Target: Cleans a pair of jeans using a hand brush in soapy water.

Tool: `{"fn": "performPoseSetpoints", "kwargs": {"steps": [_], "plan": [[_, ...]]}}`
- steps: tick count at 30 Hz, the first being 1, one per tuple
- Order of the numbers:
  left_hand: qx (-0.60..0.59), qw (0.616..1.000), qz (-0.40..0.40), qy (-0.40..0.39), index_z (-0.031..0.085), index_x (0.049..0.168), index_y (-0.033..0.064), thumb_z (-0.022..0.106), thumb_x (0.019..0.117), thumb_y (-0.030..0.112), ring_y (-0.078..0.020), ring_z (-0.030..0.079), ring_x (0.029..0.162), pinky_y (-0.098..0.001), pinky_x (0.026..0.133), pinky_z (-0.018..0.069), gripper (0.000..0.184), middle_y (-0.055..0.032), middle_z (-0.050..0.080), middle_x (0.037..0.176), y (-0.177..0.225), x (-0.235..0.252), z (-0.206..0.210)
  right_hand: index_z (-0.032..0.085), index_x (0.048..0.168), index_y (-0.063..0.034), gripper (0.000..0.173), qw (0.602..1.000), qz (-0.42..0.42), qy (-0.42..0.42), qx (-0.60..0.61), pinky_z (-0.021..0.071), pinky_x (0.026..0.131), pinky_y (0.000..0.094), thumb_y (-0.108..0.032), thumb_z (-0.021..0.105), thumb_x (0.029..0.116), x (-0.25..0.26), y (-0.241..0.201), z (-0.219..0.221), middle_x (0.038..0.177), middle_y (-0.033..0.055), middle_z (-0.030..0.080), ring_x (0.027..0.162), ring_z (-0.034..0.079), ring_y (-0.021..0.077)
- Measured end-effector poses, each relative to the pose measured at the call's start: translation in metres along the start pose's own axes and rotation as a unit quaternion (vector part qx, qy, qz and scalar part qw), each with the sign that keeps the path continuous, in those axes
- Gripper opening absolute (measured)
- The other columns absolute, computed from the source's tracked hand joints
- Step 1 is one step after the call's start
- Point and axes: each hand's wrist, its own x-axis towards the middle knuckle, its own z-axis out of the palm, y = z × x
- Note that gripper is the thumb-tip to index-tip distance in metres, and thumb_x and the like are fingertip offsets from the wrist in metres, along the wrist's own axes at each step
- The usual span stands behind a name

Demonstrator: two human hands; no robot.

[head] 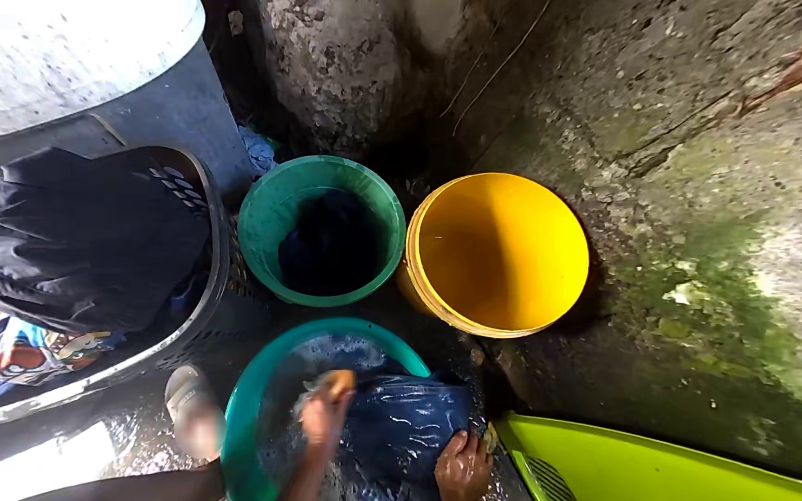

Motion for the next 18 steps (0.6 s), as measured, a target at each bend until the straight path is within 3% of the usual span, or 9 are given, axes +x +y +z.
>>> {"fn": "performPoseSetpoints", "kwargs": {"steps": [3, 5, 6, 8, 10, 12, 14, 16, 18], "plan": [[-0.113, 0.964, 0.239, 0.022, 0.077, 0.104, -0.0027, 0.080, 0.0856, 0.042, -0.0364, 0.076, 0.094, -0.0552, 0.085, 0.0610, 0.049, -0.0208, 0.077, 0.100, 0.087, -0.050, 0.034, 0.059, 0.138, 0.0067, 0.052, 1.000, -0.019, 0.007, 0.012, 0.0421, 0.104, 0.0671, -0.023, 0.030, 0.1065, -0.004, 0.004, 0.001, 0.136, 0.0346, 0.058, 0.128, 0.055, 0.0545], [-0.088, 0.929, 0.358, -0.011, 0.078, 0.096, 0.0031, 0.077, 0.0861, 0.049, -0.0337, 0.076, 0.087, -0.0540, 0.076, 0.0619, 0.047, -0.0171, 0.077, 0.093, 0.104, -0.049, 0.059, 0.060, 0.132, 0.0116, 0.049, 1.000, -0.029, -0.006, -0.001, 0.0432, 0.104, 0.0660, -0.020, 0.035, 0.1048, -0.005, 0.004, 0.000, 0.136, 0.0353, 0.058, 0.128, 0.055, 0.0539], [-0.013, 0.935, 0.348, -0.070, 0.079, 0.102, 0.0080, 0.071, 0.0899, 0.055, -0.0333, 0.076, 0.094, -0.0556, 0.081, 0.0610, 0.049, -0.0154, 0.078, 0.099, 0.089, -0.037, 0.059, 0.060, 0.132, 0.0124, 0.049, 1.000, -0.017, -0.022, -0.008, 0.0411, 0.108, 0.0645, -0.019, 0.034, 0.1056, -0.005, 0.004, -0.001, 0.138, 0.0346, 0.057, 0.131, 0.053, 0.0525], [0.159, 0.942, 0.211, -0.207, 0.074, 0.125, 0.0193, 0.055, 0.0983, 0.063, -0.0357, 0.069, 0.116, -0.0615, 0.099, 0.0529, 0.054, -0.0145, 0.074, 0.122, 0.030, 0.007, 0.031, 0.058, 0.138, 0.0089, 0.051, 0.999, 0.008, -0.042, -0.017, 0.0383, 0.111, 0.0635, -0.020, 0.029, 0.1069, -0.005, 0.002, -0.005, 0.143, 0.0325, 0.055, 0.135, 0.051, 0.0508], [0.246, 0.941, 0.066, -0.224, 0.065, 0.139, 0.0236, 0.050, 0.1021, 0.060, -0.0403, 0.063, 0.125, -0.0658, 0.102, 0.0485, 0.054, -0.0158, 0.067, 0.135, -0.031, 0.050, -0.016, 0.056, 0.142, 0.0042, 0.053, 0.999, 0.014, -0.036, -0.009, 0.0402, 0.109, 0.0642, -0.021, 0.028, 0.1056, -0.002, -0.001, -0.005, 0.142, 0.0320, 0.056, 0.132, 0.052, 0.0518], [0.266, 0.946, -0.010, -0.183, 0.064, 0.140, 0.0196, 0.053, 0.1016, 0.057, -0.0413, 0.061, 0.127, -0.0655, 0.104, 0.0467, 0.055, -0.0170, 0.066, 0.136, -0.046, 0.057, -0.044, 0.055, 0.145, 0.0016, 0.053, 0.999, 0.022, -0.039, -0.006, 0.0411, 0.106, 0.0652, -0.021, 0.027, 0.1059, -0.004, -0.002, -0.005, 0.141, 0.0318, 0.056, 0.132, 0.052, 0.0528], [0.226, 0.962, 0.026, -0.150, 0.068, 0.136, 0.0201, 0.054, 0.1008, 0.058, -0.0391, 0.065, 0.122, -0.0639, 0.099, 0.0507, 0.053, -0.0149, 0.070, 0.131, 0.000, 0.031, -0.036, 0.055, 0.145, 0.0004, 0.053, 0.999, 0.025, -0.033, -0.004, 0.0426, 0.104, 0.0655, -0.022, 0.026, 0.1058, -0.003, -0.002, -0.004, 0.141, 0.0319, 0.056, 0.131, 0.053, 0.0530], [0.118, 0.972, 0.162, -0.120, 0.075, 0.123, 0.0152, 0.063, 0.0961, 0.057, -0.0350, 0.071, 0.113, -0.0590, 0.096, 0.0553, 0.052, -0.0142, 0.075, 0.119, 0.059, -0.013, 0.005, 0.056, 0.143, 0.0028, 0.053, 1.000, 0.015, -0.026, 0.004, 0.0421, 0.104, 0.0664, -0.020, 0.027, 0.1055, -0.004, -0.001, -0.001, 0.140, 0.0335, 0.056, 0.130, 0.053, 0.0543], [0.036, 0.955, 0.272, -0.115, 0.079, 0.112, 0.0097, 0.068, 0.0926, 0.057, -0.0354, 0.074, 0.104, -0.0585, 0.090, 0.0577, 0.052, -0.0162, 0.077, 0.107, 0.081, -0.040, 0.049, 0.057, 0.139, 0.0080, 0.051, 0.999, 0.004, -0.033, 0.004, 0.0405, 0.107, 0.0659, -0.018, 0.029, 0.1056, -0.003, 0.000, -0.001, 0.139, 0.0350, 0.056, 0.130, 0.052, 0.0547]]}}
